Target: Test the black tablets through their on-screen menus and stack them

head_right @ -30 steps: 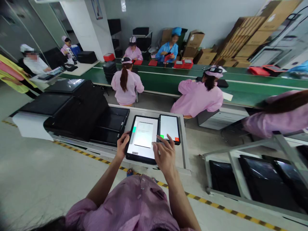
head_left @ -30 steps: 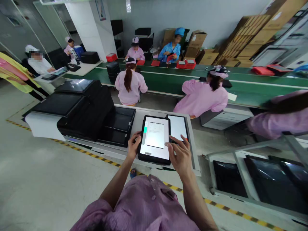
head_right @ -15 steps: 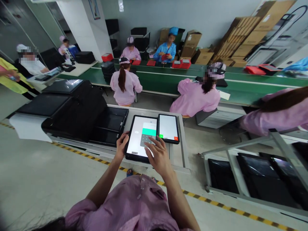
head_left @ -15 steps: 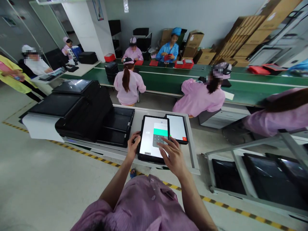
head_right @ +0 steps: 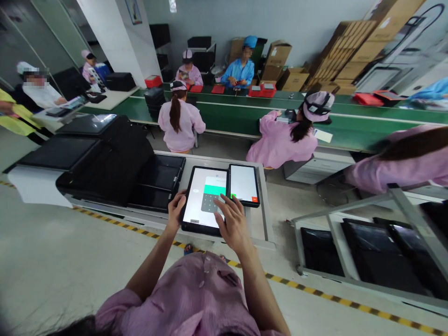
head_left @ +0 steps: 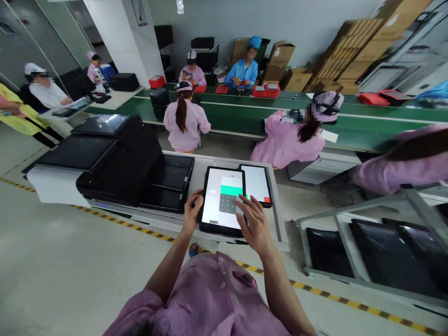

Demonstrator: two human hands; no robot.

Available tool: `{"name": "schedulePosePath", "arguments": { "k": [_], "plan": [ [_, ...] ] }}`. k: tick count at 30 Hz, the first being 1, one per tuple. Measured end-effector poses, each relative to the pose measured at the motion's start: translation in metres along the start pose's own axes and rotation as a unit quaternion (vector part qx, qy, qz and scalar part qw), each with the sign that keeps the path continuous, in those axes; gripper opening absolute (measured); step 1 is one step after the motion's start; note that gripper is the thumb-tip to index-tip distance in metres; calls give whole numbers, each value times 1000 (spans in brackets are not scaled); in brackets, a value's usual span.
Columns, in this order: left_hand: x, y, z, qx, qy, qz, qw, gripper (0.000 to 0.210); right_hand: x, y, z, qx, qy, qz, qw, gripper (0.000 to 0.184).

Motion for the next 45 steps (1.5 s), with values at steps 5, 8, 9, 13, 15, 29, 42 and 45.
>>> {"name": "schedulePosePath", "arguments": {
  "k": [5,8,9,13,15,29,42,45],
  "plan": [
    [3,2,0,4,5,-13,1000,41,0,2,-2,25,-17,13,999,48],
    [2,3,0,6,8,-17,1000,40,-1,2,-3,32,-15,15,999,47],
    [2,3,0,6,7,-18,1000,40,-1,2,-3,34,-15,16,999,47],
    [1,3,0,3,5,-18,1000,41,-1,2,-3,39,-19,16,999,47],
    [1,2,0,0,5,-16,1000,42,-1,2,-3,41,-18,17,999,46],
    [9,1,0,-24,-11,0,1000,41,0,3,-6,110,3,75,991,37],
    [6,-6,-4,-32,-21,12,999,41,4,-18,-4,63,5,80,995,34],
    [7,-6,-3,-32,-20,16,999,42,5,-29,-1,58,2,61,996,33]
  ]
}}
Point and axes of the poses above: each hand's wrist, its own y-axis away from the middle knuckle, its own z-axis out of the palm, x = y × z, the point moved 1 cm from there along -y, towards the middle knuckle, and after that the axes turned 8 degrees about z, right-handed, at the moved point
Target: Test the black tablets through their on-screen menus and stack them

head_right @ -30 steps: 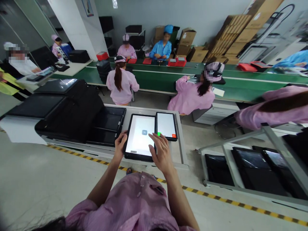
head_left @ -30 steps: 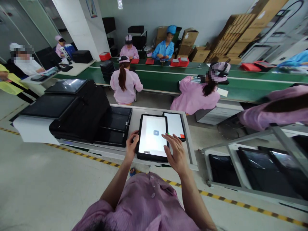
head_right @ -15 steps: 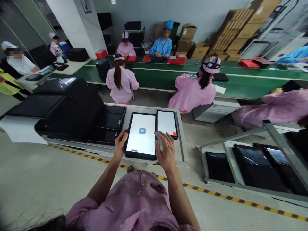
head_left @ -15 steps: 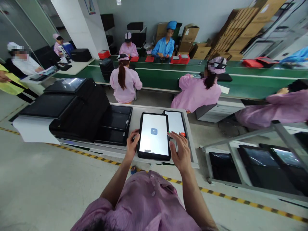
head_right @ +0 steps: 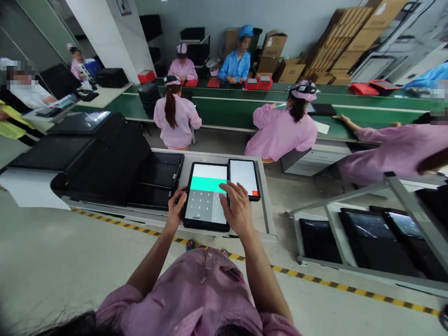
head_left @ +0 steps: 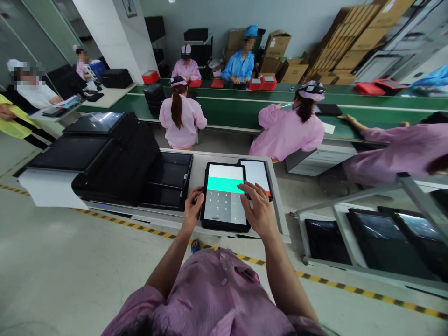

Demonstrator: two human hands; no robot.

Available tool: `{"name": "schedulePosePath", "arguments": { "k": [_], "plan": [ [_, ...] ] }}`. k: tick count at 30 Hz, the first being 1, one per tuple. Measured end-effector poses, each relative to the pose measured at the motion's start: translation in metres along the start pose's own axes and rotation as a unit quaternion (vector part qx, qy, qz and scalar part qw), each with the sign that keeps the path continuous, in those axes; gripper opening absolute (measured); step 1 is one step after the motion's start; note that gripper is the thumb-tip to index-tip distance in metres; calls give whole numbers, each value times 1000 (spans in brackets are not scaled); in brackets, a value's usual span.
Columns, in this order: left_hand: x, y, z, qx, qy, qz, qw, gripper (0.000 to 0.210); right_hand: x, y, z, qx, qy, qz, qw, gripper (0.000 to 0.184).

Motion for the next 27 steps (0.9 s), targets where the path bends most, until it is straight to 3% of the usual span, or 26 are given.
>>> {"name": "schedulePosePath", "arguments": {
  "k": [5,11,16,21,27],
  "plan": [
    [4,1,2,0,2,-4,1000,43,8,-11,6,-39,13,-47,998,36],
    [1,1,3,4,4,-4,1000,44,16,-12,3,22,24,-25,999,32],
    [-3,0,1,9,5,-5,1000,46,14,-16,9,-25,6,-41,999,31],
    [-4,3,3,10,28,-23,999,41,16,-13,5,36,13,-15,999,31],
    [7,-7,17,28,35,-87,995,48,-20,-6,6,-87,-12,-79,993,32]
  ]
}}
Point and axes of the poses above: each hand's wrist, its own y-axis away from the middle knuckle, its own z-axis out of the palm, x = y × z, the point moved 1 cm from there along -y, towards the middle knuckle, and after that the axes turned 8 degrees about z, right-handed, at the moved point
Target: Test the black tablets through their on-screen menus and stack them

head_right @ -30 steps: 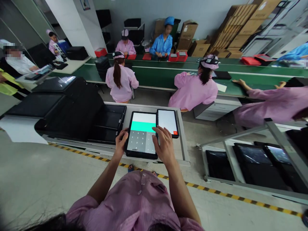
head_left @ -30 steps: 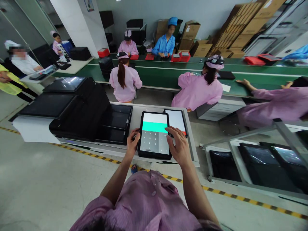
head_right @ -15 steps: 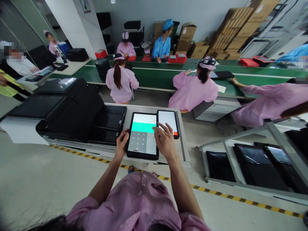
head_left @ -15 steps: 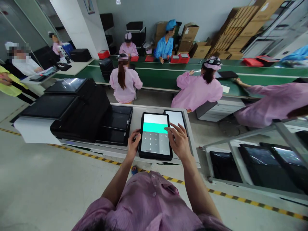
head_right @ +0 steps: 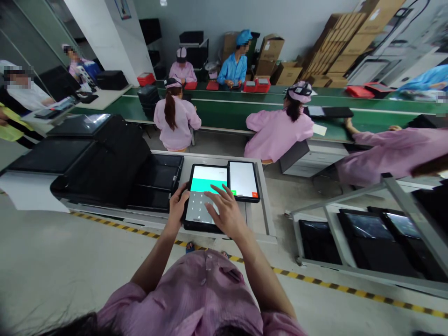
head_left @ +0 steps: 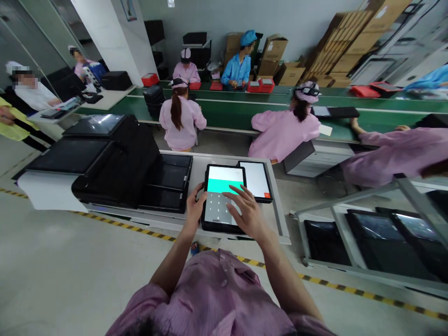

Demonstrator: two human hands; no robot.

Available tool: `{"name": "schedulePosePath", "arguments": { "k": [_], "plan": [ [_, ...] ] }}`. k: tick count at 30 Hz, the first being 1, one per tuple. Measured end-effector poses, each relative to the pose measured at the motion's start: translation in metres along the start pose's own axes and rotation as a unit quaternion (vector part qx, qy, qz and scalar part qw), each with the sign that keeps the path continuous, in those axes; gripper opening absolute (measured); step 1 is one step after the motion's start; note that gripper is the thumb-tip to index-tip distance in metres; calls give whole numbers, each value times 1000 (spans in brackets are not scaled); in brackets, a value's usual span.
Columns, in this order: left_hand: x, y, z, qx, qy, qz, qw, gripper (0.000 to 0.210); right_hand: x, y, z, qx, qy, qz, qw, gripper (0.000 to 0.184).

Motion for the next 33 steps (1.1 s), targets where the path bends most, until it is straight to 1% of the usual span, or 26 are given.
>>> {"name": "schedulePosePath", "arguments": {
  "k": [3,4,5,6,8,10,12,15,17,22,25,28,33],
  "plan": [
    [5,-12,5,-8,-13,-2,1000,45,-12,-4,2,-58,16,-28,998,35],
    [6,-15,5,-10,-17,3,1000,44,-12,-5,2,-65,18,-29,997,35],
    [6,-17,5,-13,-20,11,1000,45,-10,-5,0,-60,17,-26,998,35],
    [6,-19,5,-17,-24,23,999,47,-6,-4,-3,-39,14,-17,999,35],
    [5,-20,4,-28,-33,49,998,50,5,-1,-9,32,11,13,999,32],
    [5,-19,3,-36,-35,58,997,51,16,2,-15,93,20,38,995,30],
    [4,-18,3,-33,-35,45,998,45,25,4,-17,113,30,50,992,30],
    [2,-16,4,-16,-27,24,999,35,31,1,-13,101,48,57,992,30],
    [1,-16,4,-9,-16,25,1000,33,31,-3,-8,83,59,57,993,30],
    [0,-16,2,-14,-26,42,999,34,26,-11,-1,60,64,32,996,25],
    [1,-17,-1,-28,-35,58,997,34,27,-8,-4,81,67,38,994,25],
    [0,-18,-2,-30,-32,66,997,35,29,-7,-6,97,67,50,992,29],
    [-2,-20,-4,-30,-31,65,997,38,26,-12,-1,59,47,40,996,30]
  ]
}}
Point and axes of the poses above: each hand's wrist, its own y-axis away from the middle knuckle, its own z-axis out of the palm, x = y × z, the point moved 1 cm from there along -y, towards the middle knuckle, and after that the axes turned 8 degrees about z, right-handed, at the moved point
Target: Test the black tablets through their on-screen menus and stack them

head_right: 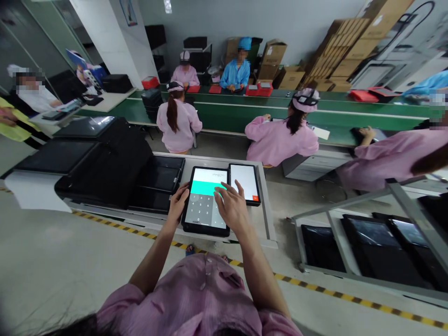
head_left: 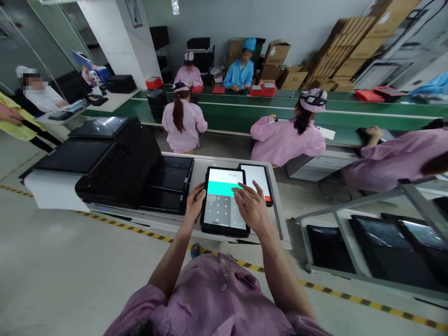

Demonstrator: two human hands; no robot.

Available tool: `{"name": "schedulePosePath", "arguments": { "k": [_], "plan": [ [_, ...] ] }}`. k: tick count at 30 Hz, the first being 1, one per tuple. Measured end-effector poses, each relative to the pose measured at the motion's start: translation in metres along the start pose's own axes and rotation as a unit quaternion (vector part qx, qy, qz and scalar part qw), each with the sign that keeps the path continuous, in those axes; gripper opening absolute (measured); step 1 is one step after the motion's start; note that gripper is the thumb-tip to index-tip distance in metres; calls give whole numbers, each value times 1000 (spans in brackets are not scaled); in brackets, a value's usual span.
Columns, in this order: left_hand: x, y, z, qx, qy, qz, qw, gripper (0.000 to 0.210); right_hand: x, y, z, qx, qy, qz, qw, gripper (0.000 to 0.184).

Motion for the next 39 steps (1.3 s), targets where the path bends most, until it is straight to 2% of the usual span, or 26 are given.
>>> {"name": "schedulePosePath", "arguments": {
  "k": [2,8,14,25,32,36,39],
  "plan": [
    [1,0,-1,-8,-3,-1,1000,39,-1,-1,0,6,-19,16,1000,31],
    [3,1,-1,-5,-6,-14,1000,39,-2,7,-4,78,-98,94,988,32],
    [9,2,-1,-11,-23,-18,1000,38,1,13,4,84,-118,122,982,35],
    [7,3,-2,-14,-22,-10,1000,40,2,-7,6,48,-94,97,990,34],
    [10,3,-1,-15,-14,-26,999,45,7,-21,10,60,-75,67,993,33],
    [12,3,-1,-13,-23,-21,999,42,9,-22,12,32,-42,55,997,34],
    [11,4,-1,-11,-25,-15,1000,41,9,-15,8,54,-41,60,996,34]
  ]
}}
Point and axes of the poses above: each hand's wrist, its own y-axis away from the middle knuckle, its own z-axis out of the palm, x = y × z, the point moved 1 cm from there along -y, towards the middle knuckle, and after that the axes turned 8 degrees about z, right-handed, at the moved point
